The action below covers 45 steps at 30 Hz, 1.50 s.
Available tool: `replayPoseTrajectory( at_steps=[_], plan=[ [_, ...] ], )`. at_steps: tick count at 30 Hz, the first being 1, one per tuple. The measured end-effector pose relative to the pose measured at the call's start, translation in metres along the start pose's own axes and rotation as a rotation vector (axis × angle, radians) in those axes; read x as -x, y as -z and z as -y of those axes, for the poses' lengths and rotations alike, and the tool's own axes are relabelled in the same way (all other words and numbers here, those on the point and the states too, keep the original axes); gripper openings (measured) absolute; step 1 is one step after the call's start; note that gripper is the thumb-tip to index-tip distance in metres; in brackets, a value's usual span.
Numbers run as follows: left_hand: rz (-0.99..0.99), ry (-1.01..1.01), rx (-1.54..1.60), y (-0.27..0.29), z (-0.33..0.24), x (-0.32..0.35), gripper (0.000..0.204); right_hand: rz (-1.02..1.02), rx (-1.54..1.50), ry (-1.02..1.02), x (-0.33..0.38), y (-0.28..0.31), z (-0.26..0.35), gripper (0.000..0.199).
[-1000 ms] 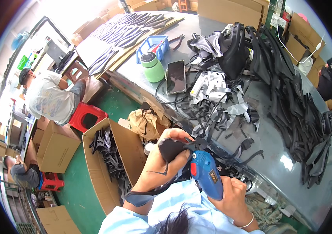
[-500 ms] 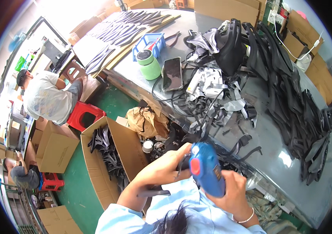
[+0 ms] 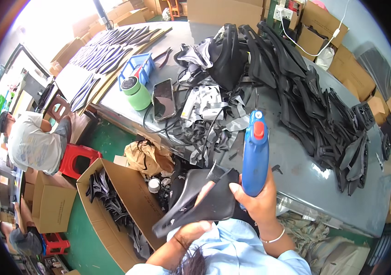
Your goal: The person uses a blue handheld electric cutter to trim the edges of a black fabric or leather strip. They hold the material with their left hand and guide the tool along the edge with their right hand, repeatedly adjusting the strip's position to cut different sections. The person works at a table cluttered with similar materials and scraps in a workshop environment.
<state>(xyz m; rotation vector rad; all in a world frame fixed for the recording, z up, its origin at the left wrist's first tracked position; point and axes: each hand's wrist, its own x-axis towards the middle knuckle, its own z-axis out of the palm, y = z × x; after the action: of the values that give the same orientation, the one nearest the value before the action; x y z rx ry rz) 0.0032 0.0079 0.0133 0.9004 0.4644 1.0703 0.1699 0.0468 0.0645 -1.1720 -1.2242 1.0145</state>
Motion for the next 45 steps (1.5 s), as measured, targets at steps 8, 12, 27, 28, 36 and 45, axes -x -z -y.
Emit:
replayPoseTrajectory(
  at_steps=[8,12,27,28,36,45],
  plan=[
    [-0.592,-0.363,0.214,-0.003,-0.029,-0.022,0.039,0.215,0.561,0.157,0.028,0.010,0.000,0.049],
    [-0.604,-0.508,0.109,0.012,-0.027,-0.020,0.039,0.294,0.606,0.271,0.041,0.009,-0.013,0.048],
    [-0.476,-0.305,-0.041,0.032,-0.087,-0.008,0.035,0.376,0.737,0.330,0.043,0.020,-0.017,0.051],
    [-0.473,-0.279,-0.029,0.033,-0.092,-0.008,0.034,0.381,0.769,0.339,0.045,0.021,-0.019,0.050],
    [-0.534,-0.144,-0.238,0.024,-0.120,-0.014,0.030,0.432,0.790,0.369,0.047,0.018,-0.018,0.048],
    [-0.320,-0.004,-0.188,0.029,-0.118,-0.013,0.031,0.456,0.771,0.433,0.049,0.013,-0.015,0.050]
  ],
)
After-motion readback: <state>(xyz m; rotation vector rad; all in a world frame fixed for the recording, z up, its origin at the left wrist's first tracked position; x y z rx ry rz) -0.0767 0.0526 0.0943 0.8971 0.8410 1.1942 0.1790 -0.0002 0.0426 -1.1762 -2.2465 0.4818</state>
